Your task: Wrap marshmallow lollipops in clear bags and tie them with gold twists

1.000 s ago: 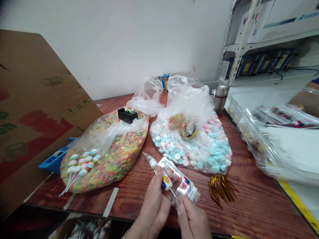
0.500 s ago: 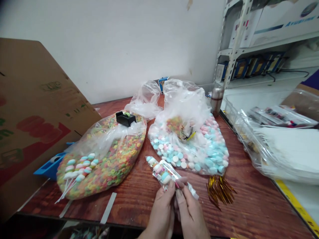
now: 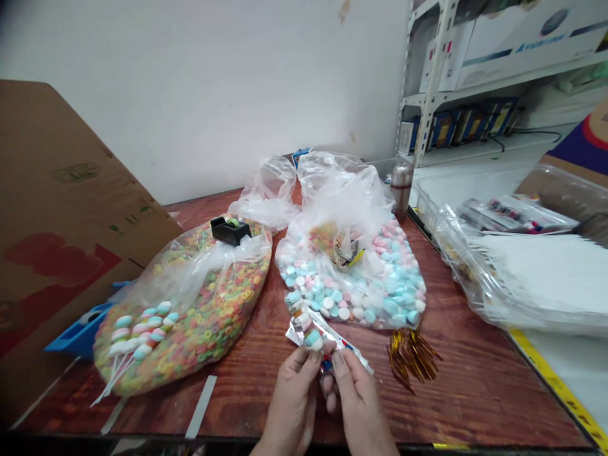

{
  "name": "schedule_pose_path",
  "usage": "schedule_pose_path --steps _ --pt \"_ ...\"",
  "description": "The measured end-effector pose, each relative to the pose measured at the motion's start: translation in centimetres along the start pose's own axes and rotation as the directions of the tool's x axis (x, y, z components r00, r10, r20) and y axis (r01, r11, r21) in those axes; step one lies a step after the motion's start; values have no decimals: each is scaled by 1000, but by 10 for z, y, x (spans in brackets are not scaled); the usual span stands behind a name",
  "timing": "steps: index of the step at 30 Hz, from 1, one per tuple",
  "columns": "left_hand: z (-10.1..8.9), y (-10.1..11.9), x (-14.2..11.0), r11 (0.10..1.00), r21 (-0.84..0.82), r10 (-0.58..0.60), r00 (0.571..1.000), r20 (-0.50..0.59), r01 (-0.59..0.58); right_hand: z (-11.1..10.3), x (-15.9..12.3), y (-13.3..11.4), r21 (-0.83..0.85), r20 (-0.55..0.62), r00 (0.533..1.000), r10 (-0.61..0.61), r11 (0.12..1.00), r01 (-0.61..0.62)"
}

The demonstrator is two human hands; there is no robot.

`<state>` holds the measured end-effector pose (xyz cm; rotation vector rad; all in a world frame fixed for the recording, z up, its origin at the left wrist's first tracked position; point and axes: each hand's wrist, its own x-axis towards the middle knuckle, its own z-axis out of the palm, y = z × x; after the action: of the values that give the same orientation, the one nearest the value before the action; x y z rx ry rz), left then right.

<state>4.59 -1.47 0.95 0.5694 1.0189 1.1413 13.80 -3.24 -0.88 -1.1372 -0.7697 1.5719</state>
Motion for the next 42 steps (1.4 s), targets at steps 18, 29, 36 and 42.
schedule_pose_path --steps 18,29,36,42 --pt "-1 15 11 986 15 -166 986 2 166 -66 -7 -11 -414 -44 959 -278 879 236" --pt "6 17 19 999 26 -44 993 -111 47 -161 21 -12 -969 -243 761 -601 191 -158" --pt "-5 20 27 991 64 -103 981 -161 115 -168 17 -13 -944 -304 747 -591 293 -151" --pt "-13 22 32 986 138 -77 993 -91 89 -167 11 -13 -927 -300 740 -603 366 -78"
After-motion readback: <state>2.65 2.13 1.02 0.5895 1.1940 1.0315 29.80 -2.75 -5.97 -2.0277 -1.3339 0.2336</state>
